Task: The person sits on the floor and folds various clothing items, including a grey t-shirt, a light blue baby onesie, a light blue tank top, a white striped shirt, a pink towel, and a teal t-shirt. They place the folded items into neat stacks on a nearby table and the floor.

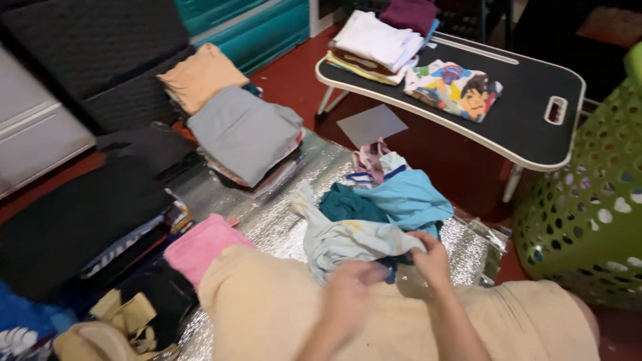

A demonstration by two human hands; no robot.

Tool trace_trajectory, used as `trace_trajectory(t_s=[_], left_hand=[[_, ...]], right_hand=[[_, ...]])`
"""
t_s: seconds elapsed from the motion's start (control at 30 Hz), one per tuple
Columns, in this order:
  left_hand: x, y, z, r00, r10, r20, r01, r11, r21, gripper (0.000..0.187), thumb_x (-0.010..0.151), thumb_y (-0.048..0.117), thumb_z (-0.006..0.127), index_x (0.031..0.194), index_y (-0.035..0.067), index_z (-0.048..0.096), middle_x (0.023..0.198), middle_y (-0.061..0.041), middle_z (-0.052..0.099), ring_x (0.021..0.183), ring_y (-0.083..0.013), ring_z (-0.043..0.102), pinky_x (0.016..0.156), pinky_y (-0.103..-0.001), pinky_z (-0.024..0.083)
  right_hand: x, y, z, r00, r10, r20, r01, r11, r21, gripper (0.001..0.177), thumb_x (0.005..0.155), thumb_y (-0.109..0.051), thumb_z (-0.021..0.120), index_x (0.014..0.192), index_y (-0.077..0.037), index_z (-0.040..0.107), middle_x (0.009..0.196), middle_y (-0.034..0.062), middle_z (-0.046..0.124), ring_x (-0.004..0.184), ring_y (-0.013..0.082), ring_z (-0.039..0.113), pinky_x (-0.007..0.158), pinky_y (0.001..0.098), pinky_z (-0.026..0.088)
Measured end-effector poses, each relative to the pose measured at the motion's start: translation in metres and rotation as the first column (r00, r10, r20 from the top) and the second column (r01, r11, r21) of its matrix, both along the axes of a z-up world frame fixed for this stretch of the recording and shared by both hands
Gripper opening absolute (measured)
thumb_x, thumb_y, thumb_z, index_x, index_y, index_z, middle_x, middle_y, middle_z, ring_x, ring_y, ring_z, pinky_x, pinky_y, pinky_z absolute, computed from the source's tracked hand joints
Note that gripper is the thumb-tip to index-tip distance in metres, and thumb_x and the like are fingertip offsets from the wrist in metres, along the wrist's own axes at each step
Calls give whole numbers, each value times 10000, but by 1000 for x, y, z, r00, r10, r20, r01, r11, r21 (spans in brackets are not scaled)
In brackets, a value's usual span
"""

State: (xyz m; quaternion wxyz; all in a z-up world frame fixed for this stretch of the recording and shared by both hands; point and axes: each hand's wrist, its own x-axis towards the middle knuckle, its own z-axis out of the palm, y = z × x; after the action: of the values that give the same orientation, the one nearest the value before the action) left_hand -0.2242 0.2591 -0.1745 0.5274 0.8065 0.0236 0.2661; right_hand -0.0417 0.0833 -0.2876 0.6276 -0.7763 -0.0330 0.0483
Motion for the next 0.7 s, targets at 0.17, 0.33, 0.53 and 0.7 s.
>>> trace_trajectory(t_s=[0.17, 0.33, 0.53, 0.7], left_hand=[[102, -171, 40, 826, -391, -405, 512, 821, 252, 570, 1000, 546, 567, 992, 8, 752, 1088, -205, 722, 1034, -401, 683, 860, -503, 539], [157, -260, 41, 542, -330, -773, 734, 634, 244, 642, 994, 553, 448, 1071, 13, 786, 1047, -182, 758, 1014, -334, 734, 828, -470, 577], [197, -279, 8, 551, -339, -762, 727, 643, 240, 525, 956, 445, 525, 1104, 13, 784, 1118, -198, 739, 1061, -339, 719, 873, -467, 583], [202, -313, 31, 432, -550, -715, 796, 606, 15, 466, 937, 375, 543, 1067, -14, 763, 1055, -244, 762, 984, -401, 746, 814, -543, 589]], right_hand=[[-21, 9, 18, 993, -62, 103, 99, 908, -407, 324, 790, -38, 637, 1060, -119, 797, 939, 161, 783, 873, 303, 735, 815, 384, 552], [-12, 2, 31, 996, -76, -46, 53, 923, -381, 325, 789, -80, 607, 1056, -138, 782, 925, 177, 791, 888, 330, 774, 830, 400, 578], [9, 12, 35, 1000, -11, 21, 19, 913, -407, 336, 762, -81, 624, 1039, -141, 805, 959, 191, 772, 920, 346, 746, 834, 396, 568], [27, 40, 53, 994, 54, 90, -22, 944, -330, 281, 774, -113, 656, 1019, -89, 791, 924, 191, 776, 896, 333, 762, 834, 380, 572]])
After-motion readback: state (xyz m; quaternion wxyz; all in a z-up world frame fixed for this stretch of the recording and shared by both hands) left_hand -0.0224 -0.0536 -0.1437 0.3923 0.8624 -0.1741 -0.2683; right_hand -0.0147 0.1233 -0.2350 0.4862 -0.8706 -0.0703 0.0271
